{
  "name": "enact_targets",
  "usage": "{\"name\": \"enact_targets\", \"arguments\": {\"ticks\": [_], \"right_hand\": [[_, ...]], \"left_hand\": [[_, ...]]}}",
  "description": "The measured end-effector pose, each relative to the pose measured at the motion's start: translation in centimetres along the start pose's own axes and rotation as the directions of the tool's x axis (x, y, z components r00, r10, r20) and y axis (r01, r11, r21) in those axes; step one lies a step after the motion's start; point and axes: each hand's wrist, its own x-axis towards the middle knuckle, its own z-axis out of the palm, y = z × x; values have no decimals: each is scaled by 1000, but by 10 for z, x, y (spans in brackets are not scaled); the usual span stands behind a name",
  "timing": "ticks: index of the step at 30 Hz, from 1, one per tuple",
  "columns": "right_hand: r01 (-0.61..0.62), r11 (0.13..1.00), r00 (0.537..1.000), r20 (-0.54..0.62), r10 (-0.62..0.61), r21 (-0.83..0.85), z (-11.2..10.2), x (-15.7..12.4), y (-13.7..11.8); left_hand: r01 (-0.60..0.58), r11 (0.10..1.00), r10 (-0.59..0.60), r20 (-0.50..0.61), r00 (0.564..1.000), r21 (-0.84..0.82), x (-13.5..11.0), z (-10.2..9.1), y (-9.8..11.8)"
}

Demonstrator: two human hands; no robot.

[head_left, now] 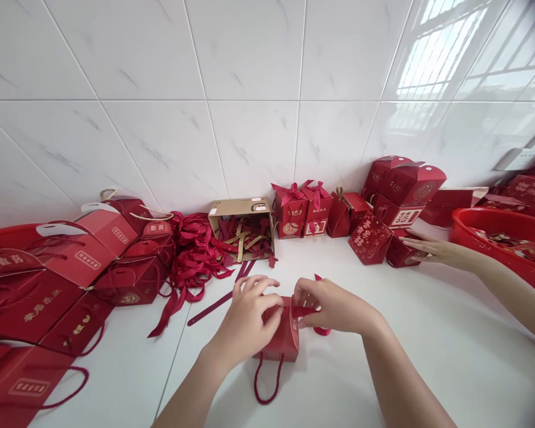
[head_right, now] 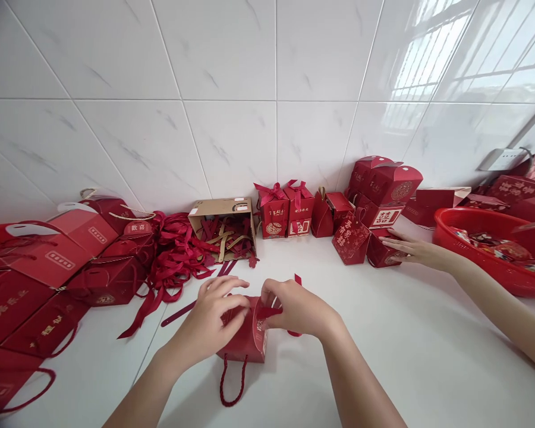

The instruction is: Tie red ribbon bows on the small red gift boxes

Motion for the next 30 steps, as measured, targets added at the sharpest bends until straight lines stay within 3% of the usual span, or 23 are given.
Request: {"name": "enact_targets", "arguments": {"ticks": [3, 6, 10, 13, 15, 17, 19, 21, 23, 25, 26, 28, 30], "right_hand": [[39, 999, 992, -120, -39, 2, 0, 0, 1], [131, 986, 971, -213, -107, 101, 5, 3, -7], [235, 893, 965, -201, -167, 384, 19, 11, -23], [248, 831, 966, -191, -174, 497, 22, 12, -29], [276, 798, 955, -246, -165, 536, 18, 7, -30], [311, 760, 935, -327, -136, 571, 9, -3, -30], [354, 727, 898, -432, -88, 588, 0, -17, -29], [448, 689, 817, -573, -58, 570, -7, -32, -29], [597, 636, 687, -721, -90, 489, -12, -47, -30], [713, 582, 573, -804, -159, 392, -15, -60, -30], [746, 561, 541, -818, -195, 360, -17, -64, -30], [772, 542, 524, -815, -245, 333, -19, -68, -29], [747, 565, 558, -792, -247, 350, -20, -64, -27]], "left_hand": [[37, 998, -27, -188, 982, 46, -1, -13, -7], [56, 997, -75, -378, 923, -62, -5, -27, -7], [-1, 953, -121, -386, 914, -302, -11, -38, 7], [-2, 950, -128, -396, 909, -313, -15, -43, 14], [80, 959, -163, -300, 940, -270, -20, -45, 13], [237, 954, -255, -84, 963, -184, -27, -45, 8], [382, 923, -370, 160, 915, -49, -33, -43, 1], [455, 889, -447, 312, 838, 53, -36, -40, -3], [471, 879, -463, 373, 804, 75, -35, -36, -3], [469, 882, -451, 370, 813, 46, -31, -34, -1], [466, 884, -443, 359, 822, 25, -29, -33, -1], [470, 883, -436, 342, 833, -19, -25, -33, -1], [491, 869, -444, 332, 832, -69, -20, -33, -5]]}}
